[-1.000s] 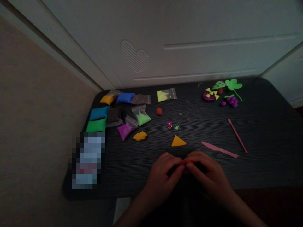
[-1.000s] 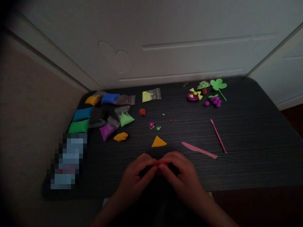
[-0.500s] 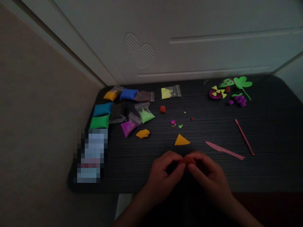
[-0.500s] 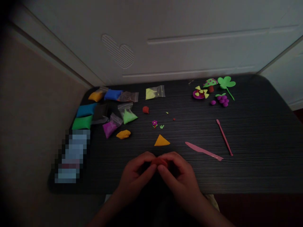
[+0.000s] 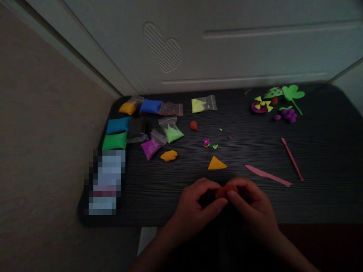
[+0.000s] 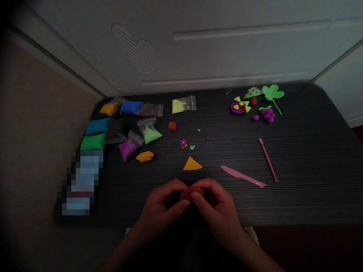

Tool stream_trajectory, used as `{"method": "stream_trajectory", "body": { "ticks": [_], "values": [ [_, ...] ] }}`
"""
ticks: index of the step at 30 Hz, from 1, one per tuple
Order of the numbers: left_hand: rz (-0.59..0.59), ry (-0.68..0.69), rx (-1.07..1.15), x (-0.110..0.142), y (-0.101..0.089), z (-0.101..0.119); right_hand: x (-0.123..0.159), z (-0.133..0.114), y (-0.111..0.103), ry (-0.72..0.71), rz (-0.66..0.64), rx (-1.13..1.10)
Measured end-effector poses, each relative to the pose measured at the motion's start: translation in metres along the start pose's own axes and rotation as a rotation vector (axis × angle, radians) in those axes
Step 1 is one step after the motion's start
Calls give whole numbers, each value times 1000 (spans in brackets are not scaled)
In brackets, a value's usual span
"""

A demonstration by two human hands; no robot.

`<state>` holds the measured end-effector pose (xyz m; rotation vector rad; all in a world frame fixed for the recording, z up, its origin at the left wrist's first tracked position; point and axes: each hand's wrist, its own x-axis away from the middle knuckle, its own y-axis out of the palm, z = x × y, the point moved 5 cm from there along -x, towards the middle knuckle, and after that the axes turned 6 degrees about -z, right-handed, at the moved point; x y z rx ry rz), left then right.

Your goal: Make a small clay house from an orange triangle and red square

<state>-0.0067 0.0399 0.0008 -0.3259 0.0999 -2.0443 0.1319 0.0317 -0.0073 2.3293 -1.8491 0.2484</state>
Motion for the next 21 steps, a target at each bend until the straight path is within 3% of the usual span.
{"method": "stream_trajectory", "body": {
  "ticks": [9,14,21],
  "values": [
    [28,-26,10,0,-1,-2,2,1,-3,-10,84,-62],
    [-23,26,-76,-3,3,3,2,3,-4,8,92,-102],
    [-33,-57,-29,-4,3,-1,1,3,-4,-11,120,-114]
  ]
}}
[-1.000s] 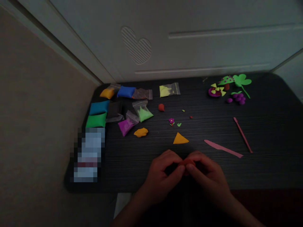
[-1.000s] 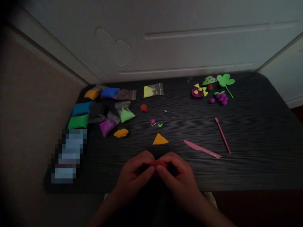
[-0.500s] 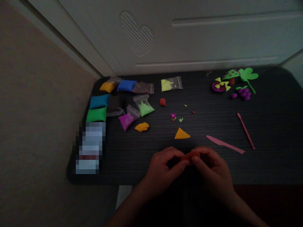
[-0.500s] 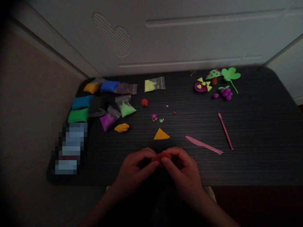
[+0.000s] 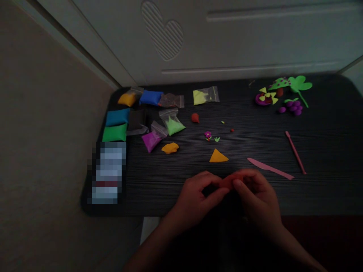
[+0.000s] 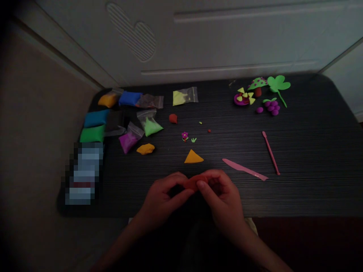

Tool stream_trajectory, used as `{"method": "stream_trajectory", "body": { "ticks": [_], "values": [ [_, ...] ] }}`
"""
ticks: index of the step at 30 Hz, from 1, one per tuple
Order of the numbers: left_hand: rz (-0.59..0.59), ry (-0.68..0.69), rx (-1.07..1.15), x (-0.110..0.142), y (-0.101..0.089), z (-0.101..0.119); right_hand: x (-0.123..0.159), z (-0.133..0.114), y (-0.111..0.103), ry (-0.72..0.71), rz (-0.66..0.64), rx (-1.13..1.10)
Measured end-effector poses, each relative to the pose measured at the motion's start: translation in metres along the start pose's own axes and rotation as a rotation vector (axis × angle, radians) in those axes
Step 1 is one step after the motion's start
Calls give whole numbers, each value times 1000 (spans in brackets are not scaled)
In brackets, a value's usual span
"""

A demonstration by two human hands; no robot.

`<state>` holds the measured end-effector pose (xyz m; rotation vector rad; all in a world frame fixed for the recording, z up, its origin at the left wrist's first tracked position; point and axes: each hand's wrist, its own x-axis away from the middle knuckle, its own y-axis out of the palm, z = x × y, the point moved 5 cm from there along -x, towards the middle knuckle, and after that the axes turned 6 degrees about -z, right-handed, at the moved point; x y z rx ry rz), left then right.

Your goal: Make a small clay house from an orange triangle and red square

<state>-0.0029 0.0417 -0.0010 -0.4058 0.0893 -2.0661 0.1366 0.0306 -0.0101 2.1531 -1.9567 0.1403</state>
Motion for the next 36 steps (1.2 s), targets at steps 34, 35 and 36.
{"method": "stream_trajectory", "body": {
  "ticks": [34,35,36],
  "values": [
    [74,203,-656,-2,16,6,5,-13,-34,-234,-330,1202],
    [76,207,-658,-2,16,6,2,-14,-35,-258,-364,1214],
    [80,211,-660,-2,16,6,0,-16,-36,-282,-394,1226]
  ]
}}
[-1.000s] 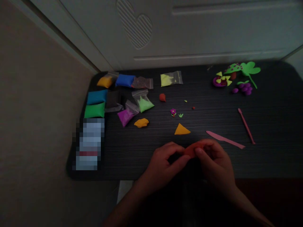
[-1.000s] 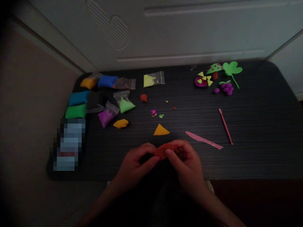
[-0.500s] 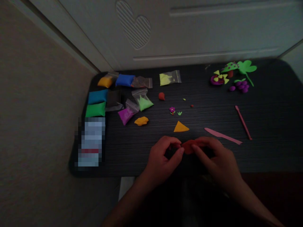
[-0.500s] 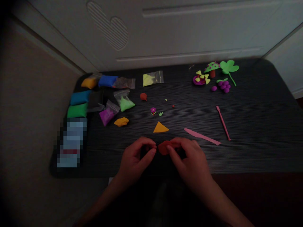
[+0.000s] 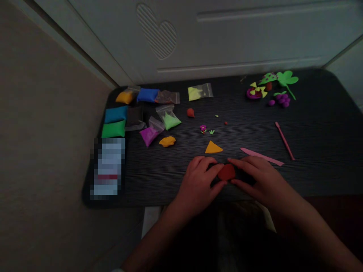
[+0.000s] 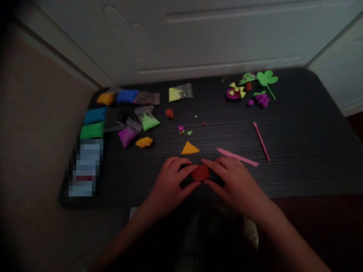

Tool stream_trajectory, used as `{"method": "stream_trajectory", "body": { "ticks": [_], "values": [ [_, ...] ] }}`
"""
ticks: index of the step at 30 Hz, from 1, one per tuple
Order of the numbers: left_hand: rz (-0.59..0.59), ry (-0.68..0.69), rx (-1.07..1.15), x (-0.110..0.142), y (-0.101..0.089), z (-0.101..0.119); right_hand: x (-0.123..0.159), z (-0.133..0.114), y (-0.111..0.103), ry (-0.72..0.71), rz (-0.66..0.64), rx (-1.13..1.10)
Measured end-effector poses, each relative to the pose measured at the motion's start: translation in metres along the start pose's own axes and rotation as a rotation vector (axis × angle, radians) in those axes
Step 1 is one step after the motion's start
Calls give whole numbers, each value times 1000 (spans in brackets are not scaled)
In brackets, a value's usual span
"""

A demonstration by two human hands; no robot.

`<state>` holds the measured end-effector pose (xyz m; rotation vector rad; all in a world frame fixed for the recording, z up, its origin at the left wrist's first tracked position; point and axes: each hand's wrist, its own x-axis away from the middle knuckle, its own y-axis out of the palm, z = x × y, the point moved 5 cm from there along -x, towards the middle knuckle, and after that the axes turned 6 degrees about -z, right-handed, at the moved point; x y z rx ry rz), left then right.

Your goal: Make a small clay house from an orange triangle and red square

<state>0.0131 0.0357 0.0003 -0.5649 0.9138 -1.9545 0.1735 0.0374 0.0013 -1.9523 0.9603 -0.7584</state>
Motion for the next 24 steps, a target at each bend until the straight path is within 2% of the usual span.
{"method": "stream_trajectory", "body": {
  "ticks": [5,13,24],
  "values": [
    [-9,2,-19,0,0,2,-9,-1,-6,-91,-63,50],
    [-17,-14,-21,-2,0,3,-9,-5,-1,-70,-7,95],
    [-18,-14,-10,-1,2,-2,-8,-7,-2,-63,-24,87]
  ]
}}
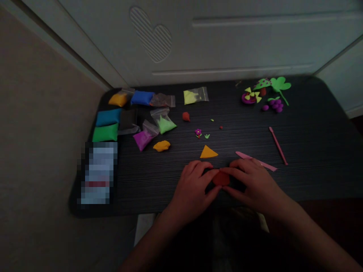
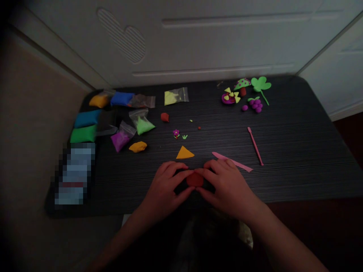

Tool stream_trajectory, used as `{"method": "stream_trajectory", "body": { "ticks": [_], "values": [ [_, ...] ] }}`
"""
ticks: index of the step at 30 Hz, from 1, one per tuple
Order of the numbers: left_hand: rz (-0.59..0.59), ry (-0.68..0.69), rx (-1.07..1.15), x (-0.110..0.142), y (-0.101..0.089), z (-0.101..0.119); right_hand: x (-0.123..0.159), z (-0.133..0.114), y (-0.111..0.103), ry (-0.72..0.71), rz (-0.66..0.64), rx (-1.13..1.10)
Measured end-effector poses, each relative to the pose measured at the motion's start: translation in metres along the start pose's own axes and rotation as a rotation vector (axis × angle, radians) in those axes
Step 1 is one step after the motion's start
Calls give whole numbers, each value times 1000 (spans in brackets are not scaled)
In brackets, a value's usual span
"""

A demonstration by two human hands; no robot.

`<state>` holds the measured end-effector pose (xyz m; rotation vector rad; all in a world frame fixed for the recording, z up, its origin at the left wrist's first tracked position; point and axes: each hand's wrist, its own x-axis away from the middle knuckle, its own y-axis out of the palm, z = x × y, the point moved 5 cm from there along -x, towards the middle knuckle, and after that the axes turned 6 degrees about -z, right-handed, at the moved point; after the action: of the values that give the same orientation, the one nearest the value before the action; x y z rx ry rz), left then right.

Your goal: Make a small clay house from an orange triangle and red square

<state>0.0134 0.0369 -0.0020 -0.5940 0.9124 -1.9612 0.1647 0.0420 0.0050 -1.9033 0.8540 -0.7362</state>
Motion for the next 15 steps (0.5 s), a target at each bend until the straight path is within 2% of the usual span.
{"method": "stream_trajectory", "body": {
  "ticks": [15],
  "values": [
    [14,10,-4,1,1,-3,-4,-1,-2,46,-10,-58]
  ]
}}
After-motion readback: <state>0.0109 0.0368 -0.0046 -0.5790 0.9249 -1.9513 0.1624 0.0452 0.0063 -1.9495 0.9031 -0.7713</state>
